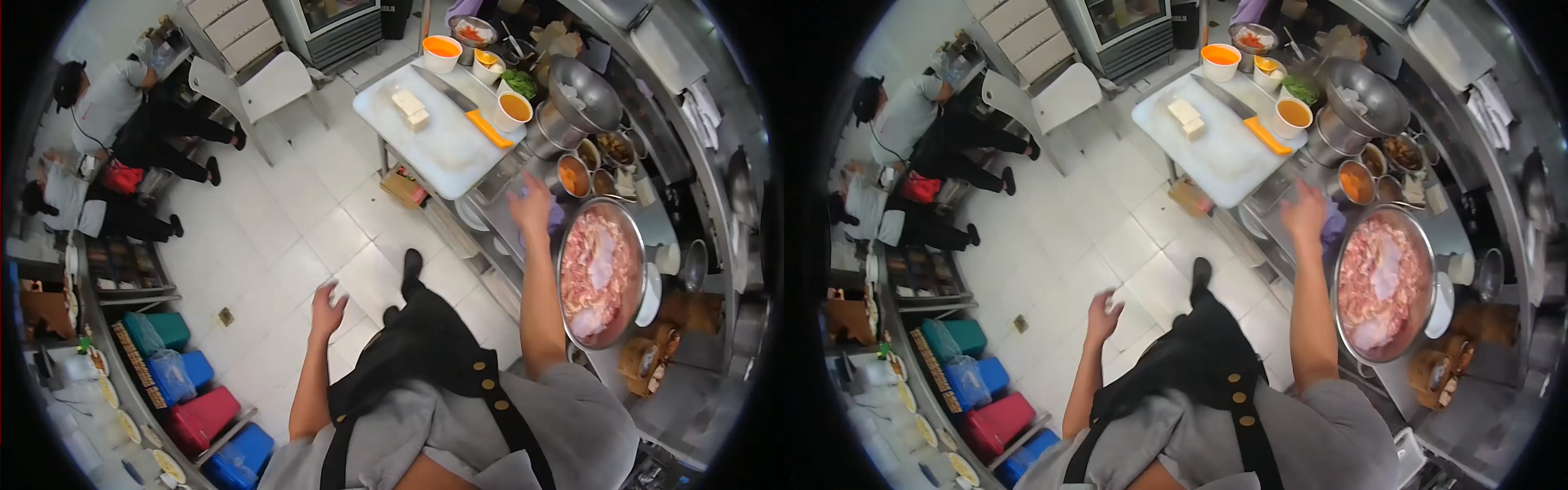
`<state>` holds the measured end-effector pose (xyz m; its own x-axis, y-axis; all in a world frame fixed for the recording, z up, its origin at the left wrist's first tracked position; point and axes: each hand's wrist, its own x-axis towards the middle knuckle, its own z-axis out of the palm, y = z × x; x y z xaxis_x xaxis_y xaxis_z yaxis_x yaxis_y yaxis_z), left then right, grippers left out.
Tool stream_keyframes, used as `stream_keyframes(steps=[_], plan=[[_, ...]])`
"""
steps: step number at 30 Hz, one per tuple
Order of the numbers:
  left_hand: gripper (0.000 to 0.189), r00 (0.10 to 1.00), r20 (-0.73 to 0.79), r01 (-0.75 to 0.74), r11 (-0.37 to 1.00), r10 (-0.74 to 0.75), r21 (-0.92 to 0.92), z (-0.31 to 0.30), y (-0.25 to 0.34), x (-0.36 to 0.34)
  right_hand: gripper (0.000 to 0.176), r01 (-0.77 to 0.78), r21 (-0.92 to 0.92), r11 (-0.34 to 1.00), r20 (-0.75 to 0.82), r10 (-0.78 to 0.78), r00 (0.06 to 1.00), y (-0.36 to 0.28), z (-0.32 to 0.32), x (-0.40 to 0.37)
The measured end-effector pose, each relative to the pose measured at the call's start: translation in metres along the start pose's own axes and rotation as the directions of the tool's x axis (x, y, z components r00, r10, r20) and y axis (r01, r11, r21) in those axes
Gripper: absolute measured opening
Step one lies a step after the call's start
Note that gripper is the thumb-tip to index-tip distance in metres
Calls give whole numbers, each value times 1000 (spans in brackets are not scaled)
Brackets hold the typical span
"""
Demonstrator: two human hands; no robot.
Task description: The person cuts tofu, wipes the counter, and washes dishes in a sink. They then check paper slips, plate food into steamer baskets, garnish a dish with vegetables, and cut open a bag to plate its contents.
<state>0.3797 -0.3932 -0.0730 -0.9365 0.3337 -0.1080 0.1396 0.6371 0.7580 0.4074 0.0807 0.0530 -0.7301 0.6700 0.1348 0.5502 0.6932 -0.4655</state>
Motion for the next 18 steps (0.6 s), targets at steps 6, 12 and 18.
stream_keyframes(steps=[6, 12, 18], plan=[[58, 893, 52, -449, 883, 446, 134, 9, 175, 236, 100, 92, 488, 868, -44, -81, 996, -141, 136, 81], [77, 796, 336, -597, 747, 504, 293, 23, 251, 368, 87, 142, 451, 881, -118, -99, 988, -146, 177, 124], [83, 610, 632, -740, 629, 477, 239, 35, 249, 454, 78, 66, 529, 846, -141, 11, 990, -141, 194, 130]])
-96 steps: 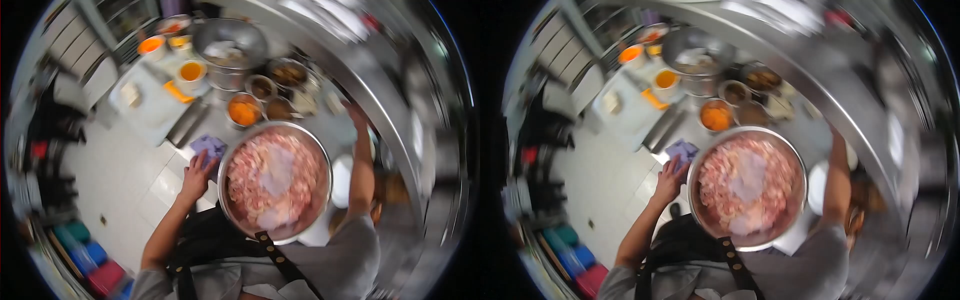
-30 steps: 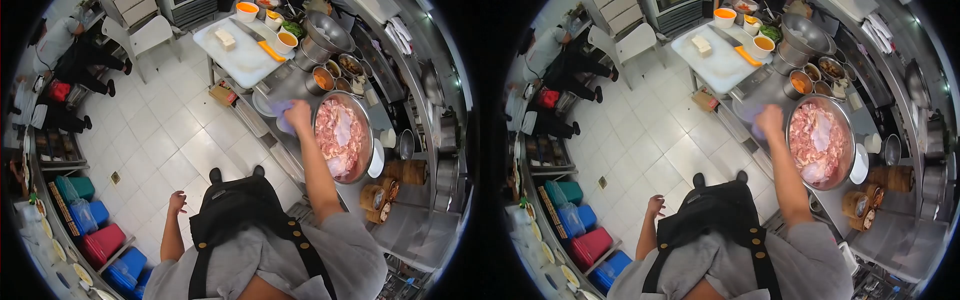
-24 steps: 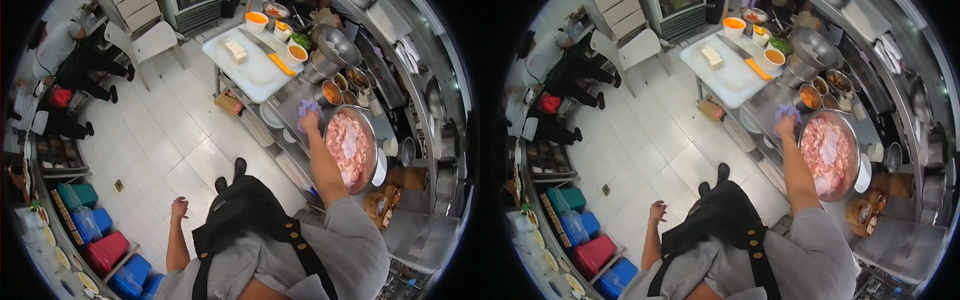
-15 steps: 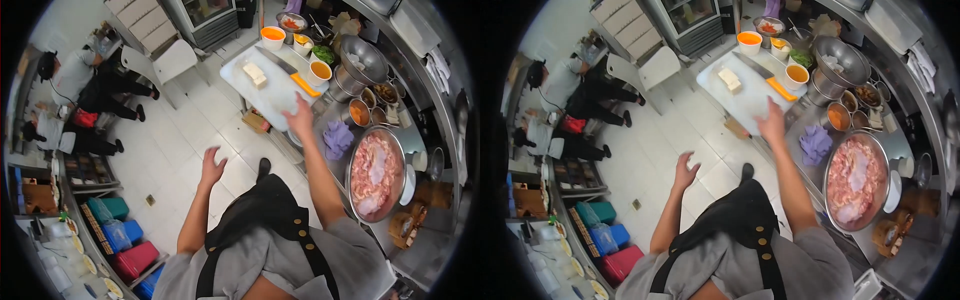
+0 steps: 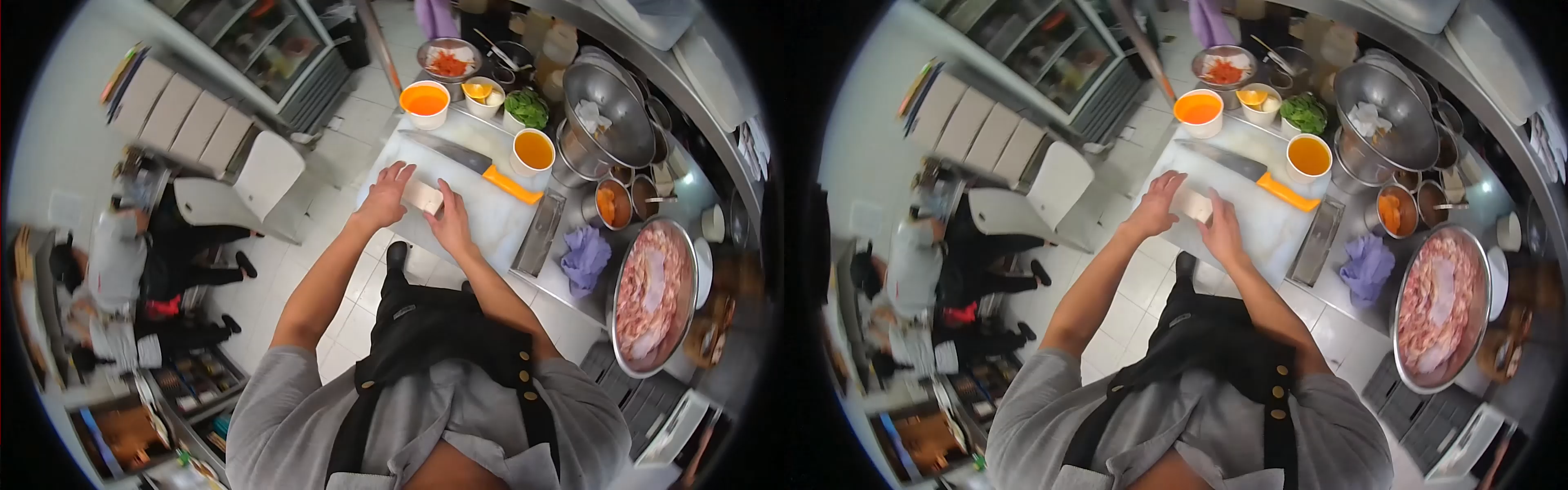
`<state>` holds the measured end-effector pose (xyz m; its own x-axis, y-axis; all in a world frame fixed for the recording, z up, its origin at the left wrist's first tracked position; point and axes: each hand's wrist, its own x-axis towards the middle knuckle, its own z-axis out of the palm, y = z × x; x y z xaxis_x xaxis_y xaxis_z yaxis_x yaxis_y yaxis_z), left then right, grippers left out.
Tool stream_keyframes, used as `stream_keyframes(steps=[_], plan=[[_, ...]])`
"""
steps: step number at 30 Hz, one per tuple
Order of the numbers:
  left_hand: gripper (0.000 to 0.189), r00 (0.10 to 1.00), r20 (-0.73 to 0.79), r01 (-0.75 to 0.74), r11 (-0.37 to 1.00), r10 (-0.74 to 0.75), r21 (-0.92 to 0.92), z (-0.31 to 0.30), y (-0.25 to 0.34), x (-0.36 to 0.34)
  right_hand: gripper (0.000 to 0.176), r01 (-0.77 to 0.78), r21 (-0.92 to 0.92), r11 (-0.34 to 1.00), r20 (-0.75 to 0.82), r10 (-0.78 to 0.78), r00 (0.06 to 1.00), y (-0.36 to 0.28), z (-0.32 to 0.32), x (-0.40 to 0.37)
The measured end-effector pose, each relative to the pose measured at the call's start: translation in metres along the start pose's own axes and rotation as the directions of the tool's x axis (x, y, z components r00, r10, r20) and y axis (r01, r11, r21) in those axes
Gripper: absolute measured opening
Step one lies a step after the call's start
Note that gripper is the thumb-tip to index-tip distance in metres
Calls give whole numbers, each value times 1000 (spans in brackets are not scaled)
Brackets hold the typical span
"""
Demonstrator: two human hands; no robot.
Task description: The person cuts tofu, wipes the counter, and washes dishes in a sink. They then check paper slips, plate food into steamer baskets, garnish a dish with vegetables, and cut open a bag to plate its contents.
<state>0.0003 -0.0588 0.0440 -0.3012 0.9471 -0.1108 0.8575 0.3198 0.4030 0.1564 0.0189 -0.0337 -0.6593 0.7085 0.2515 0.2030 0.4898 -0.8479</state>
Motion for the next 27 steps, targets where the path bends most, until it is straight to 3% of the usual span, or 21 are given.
stream_keyframes(steps=[2, 4, 5, 7, 10, 14, 16, 17, 19, 22, 23, 25, 27], plan=[[83, 996, 79, -38, 998, 42, -47, -1, -16, 7, 75, -16, -3, 1000, -49, 16, 999, -2, 6, 4], [78, 985, 141, -82, 985, 104, -150, 3, -36, 18, 70, 51, -161, 986, -127, -72, 989, -9, 7, 0], [78, 973, 176, -117, 978, 147, -172, 3, -42, 22, 70, 1, -188, 982, -153, -31, 988, -12, 9, -2], [71, 954, 153, -207, 936, 257, -284, -7, -48, 35, 68, -183, 16, 983, -103, 183, 978, -20, 6, 6], [65, 902, 77, -379, 865, 425, -330, -7, -59, 61, 64, -178, -33, 983, -175, 170, 970, -30, -5, 22], [60, 837, 145, -462, 825, 527, -325, -8, -57, 89, 59, -281, -81, 956, -158, 266, 951, -32, -14, 41], [53, 847, 221, -453, 875, 483, -173, -17, -46, 94, 48, -228, -332, 915, -159, 184, 970, -41, -14, 55], [53, 832, 231, -476, 863, 504, -166, -16, -43, 98, 48, -243, -328, 913, -188, 189, 964, -37, -12, 62], [44, 808, 373, -461, 884, 455, -81, -9, -37, 106, 49, -255, -384, 888, -3, 275, 962, -23, -8, 67], [48, 786, 438, -448, 890, 436, -82, -8, -25, 109, 41, -263, -337, 904, 3, 280, 960, -10, -2, 59], [48, 764, 454, -477, 875, 459, -82, -7, -14, 112, 41, -290, -333, 897, -32, 296, 955, -9, -7, 47], [50, 714, 438, -565, 819, 546, -99, -17, 12, 112, 33, -278, -190, 942, -308, 211, 928, -23, -15, 28], [49, 590, 436, -727, 682, 680, -80, -19, 62, 118, 34, -406, -213, 889, -519, 249, 817, -41, -41, 5]])
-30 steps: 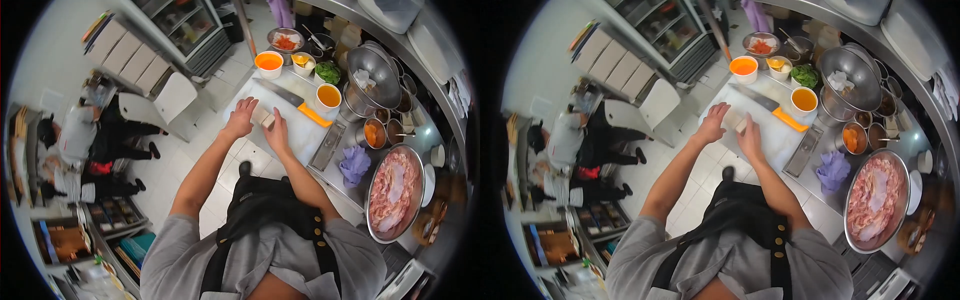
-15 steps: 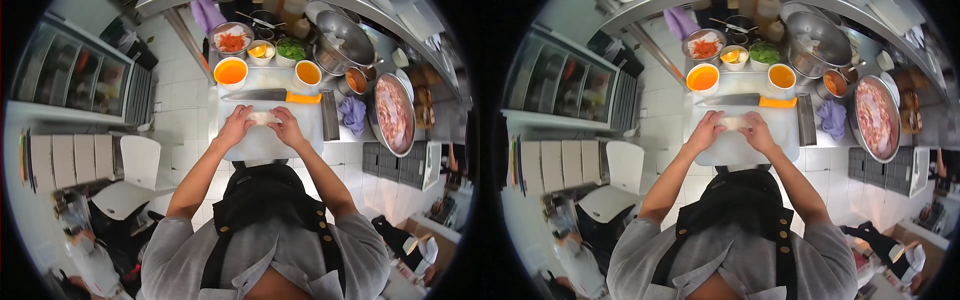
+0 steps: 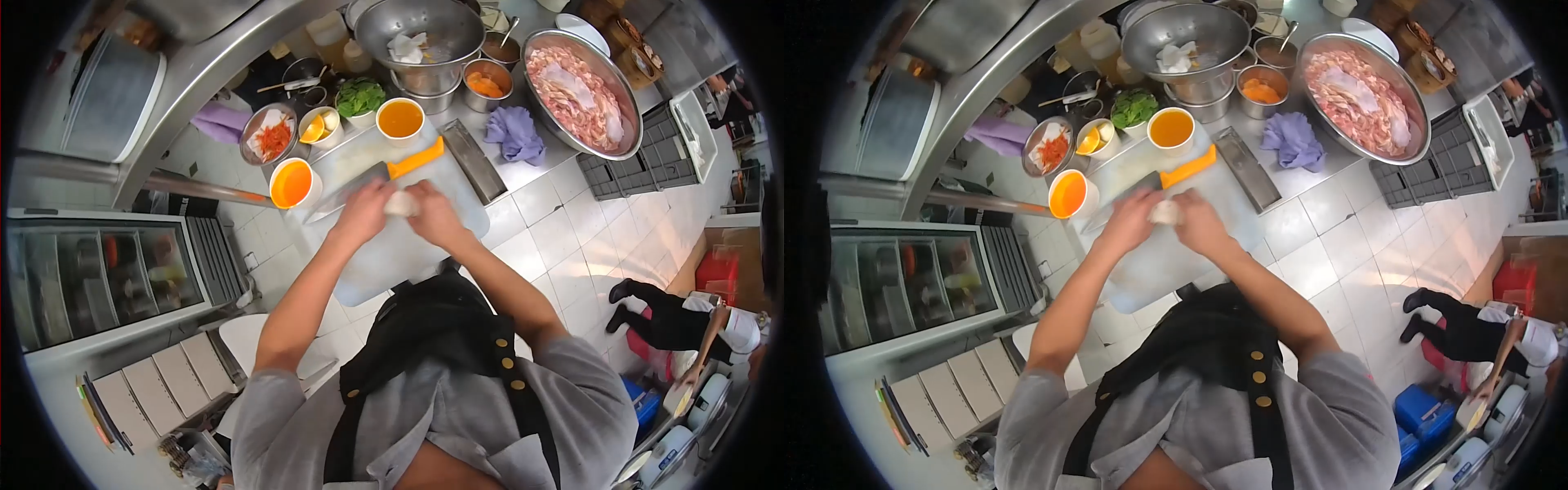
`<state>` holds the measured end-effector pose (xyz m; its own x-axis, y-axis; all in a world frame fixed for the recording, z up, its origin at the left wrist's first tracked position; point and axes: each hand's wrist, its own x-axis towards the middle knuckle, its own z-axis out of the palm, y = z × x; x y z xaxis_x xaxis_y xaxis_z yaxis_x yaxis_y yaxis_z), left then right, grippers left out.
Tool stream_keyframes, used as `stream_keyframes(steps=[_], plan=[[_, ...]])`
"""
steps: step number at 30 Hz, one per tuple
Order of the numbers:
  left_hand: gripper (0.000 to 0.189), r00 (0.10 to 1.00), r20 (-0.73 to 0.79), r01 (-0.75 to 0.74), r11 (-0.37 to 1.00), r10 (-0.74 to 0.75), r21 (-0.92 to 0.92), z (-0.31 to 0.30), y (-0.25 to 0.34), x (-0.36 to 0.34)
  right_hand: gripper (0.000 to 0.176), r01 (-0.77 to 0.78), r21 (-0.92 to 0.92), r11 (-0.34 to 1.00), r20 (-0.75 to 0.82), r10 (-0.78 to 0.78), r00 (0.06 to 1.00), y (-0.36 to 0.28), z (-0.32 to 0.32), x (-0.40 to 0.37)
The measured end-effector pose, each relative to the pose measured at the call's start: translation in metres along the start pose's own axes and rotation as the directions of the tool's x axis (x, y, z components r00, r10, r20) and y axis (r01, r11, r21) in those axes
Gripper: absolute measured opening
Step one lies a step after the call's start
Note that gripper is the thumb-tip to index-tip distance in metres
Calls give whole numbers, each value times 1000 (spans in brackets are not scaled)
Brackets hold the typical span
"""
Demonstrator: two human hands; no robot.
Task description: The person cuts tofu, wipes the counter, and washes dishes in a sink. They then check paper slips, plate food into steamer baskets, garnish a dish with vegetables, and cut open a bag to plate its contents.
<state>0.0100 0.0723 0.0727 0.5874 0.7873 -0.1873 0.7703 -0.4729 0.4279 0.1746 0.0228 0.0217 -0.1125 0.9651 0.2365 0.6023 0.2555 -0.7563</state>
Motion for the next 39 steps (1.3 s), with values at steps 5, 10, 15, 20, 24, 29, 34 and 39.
stream_keyframes(steps=[5, 10, 15, 20, 24, 29, 34, 39], plan=[[44, 888, -56, -452, 888, 457, 80, 1, 62, 121, 44, -313, -128, 941, -434, 230, 871, 35, -78, 3], [43, 850, 171, -520, 847, 499, 112, 20, 70, 175, 48, -412, -140, 901, -470, 306, 828, 69, -76, 6], [42, 853, 195, -510, 853, 484, 110, 24, 71, 175, 35, -419, -100, 902, -440, 338, 832, 72, -75, 1], [52, 886, 280, -416, 901, 371, 125, 13, 84, 171, 51, -509, -132, 851, -325, 448, 833, 88, -82, 0], [60, 890, -14, -455, 890, 455, -21, -7, 68, 165, 49, -474, -311, 824, -291, 392, 873, 123, -148, 19], [53, 976, -129, -216, 824, 174, -524, 9, 61, 77, 27, -162, -564, 810, -96, 131, 987, 235, -142, 59], [40, 909, 259, 45, -540, -327, -840, 50, 105, -14, 20, 10, 63, 998, 84, -16, 996, 37, -154, 19], [36, 806, -503, -112, 754, -312, -647, 66, 105, -18, 31, -280, 366, 887, 147, 242, 959, -32, -148, -12]])
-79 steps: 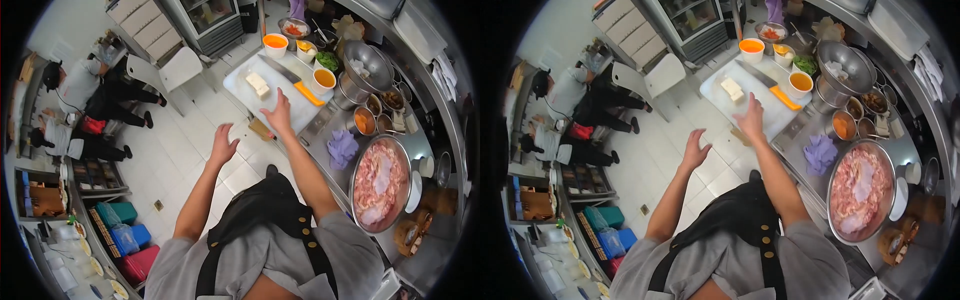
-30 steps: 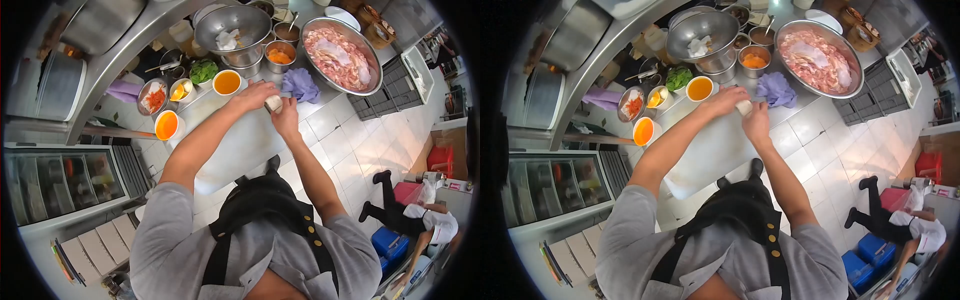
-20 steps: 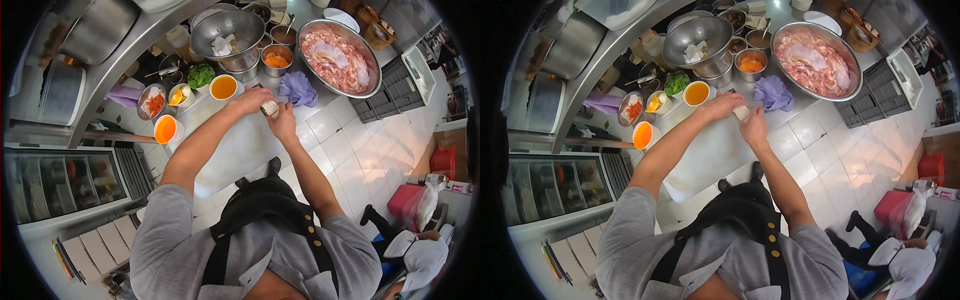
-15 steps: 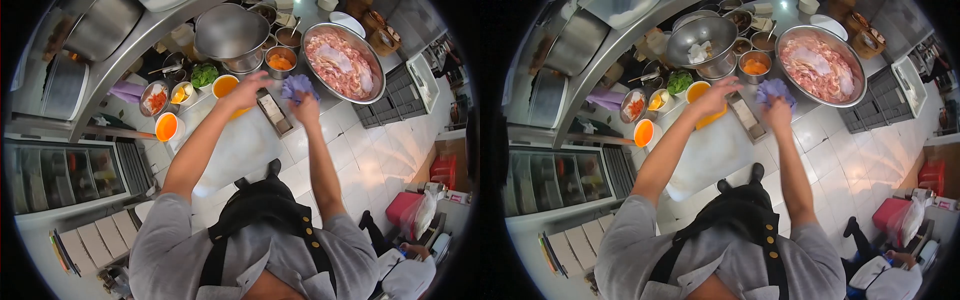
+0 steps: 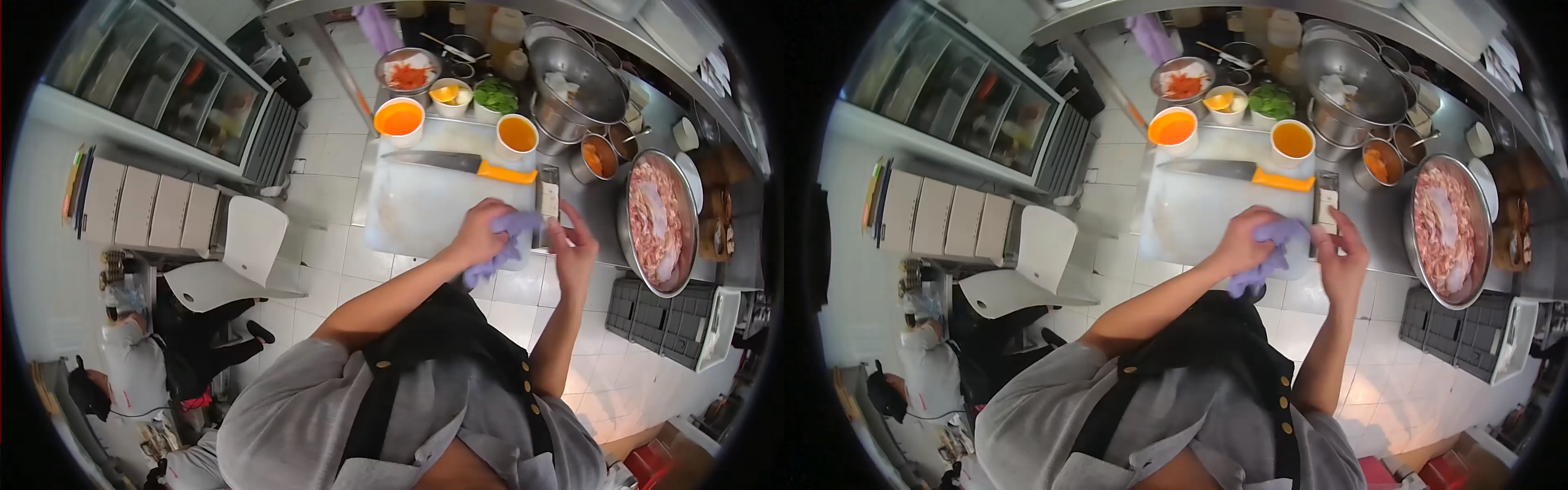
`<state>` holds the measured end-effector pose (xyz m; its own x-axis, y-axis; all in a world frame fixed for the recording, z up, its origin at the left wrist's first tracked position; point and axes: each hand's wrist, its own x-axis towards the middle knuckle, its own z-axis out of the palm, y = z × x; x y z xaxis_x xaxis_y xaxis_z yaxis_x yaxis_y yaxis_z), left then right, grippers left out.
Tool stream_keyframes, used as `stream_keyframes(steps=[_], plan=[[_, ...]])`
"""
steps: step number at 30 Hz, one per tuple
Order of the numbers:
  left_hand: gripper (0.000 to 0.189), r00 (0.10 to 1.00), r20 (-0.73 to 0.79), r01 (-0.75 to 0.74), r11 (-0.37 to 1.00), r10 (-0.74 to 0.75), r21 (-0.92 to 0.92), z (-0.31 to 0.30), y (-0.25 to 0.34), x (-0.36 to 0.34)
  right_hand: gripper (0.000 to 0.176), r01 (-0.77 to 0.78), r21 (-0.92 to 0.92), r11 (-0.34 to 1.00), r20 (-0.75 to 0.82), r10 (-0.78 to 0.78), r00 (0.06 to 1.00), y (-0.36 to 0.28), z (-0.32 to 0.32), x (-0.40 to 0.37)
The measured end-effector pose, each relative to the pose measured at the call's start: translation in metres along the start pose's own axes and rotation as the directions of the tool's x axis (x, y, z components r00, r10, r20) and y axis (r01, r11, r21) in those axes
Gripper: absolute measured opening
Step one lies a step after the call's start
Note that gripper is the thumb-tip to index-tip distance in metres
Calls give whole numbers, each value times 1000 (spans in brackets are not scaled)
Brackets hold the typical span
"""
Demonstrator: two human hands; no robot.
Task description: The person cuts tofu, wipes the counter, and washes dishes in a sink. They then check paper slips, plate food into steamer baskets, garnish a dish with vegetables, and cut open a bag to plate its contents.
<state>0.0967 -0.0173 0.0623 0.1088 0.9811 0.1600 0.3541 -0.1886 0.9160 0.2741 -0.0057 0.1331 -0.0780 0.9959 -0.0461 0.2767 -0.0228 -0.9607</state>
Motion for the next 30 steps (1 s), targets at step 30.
stream_keyframes(steps=[30], plan=[[20, 984, 163, -62, 706, -76, 705, 84, -97, 10, 62, -315, -699, 641, -361, 64, 930, 168, -55, 8]])
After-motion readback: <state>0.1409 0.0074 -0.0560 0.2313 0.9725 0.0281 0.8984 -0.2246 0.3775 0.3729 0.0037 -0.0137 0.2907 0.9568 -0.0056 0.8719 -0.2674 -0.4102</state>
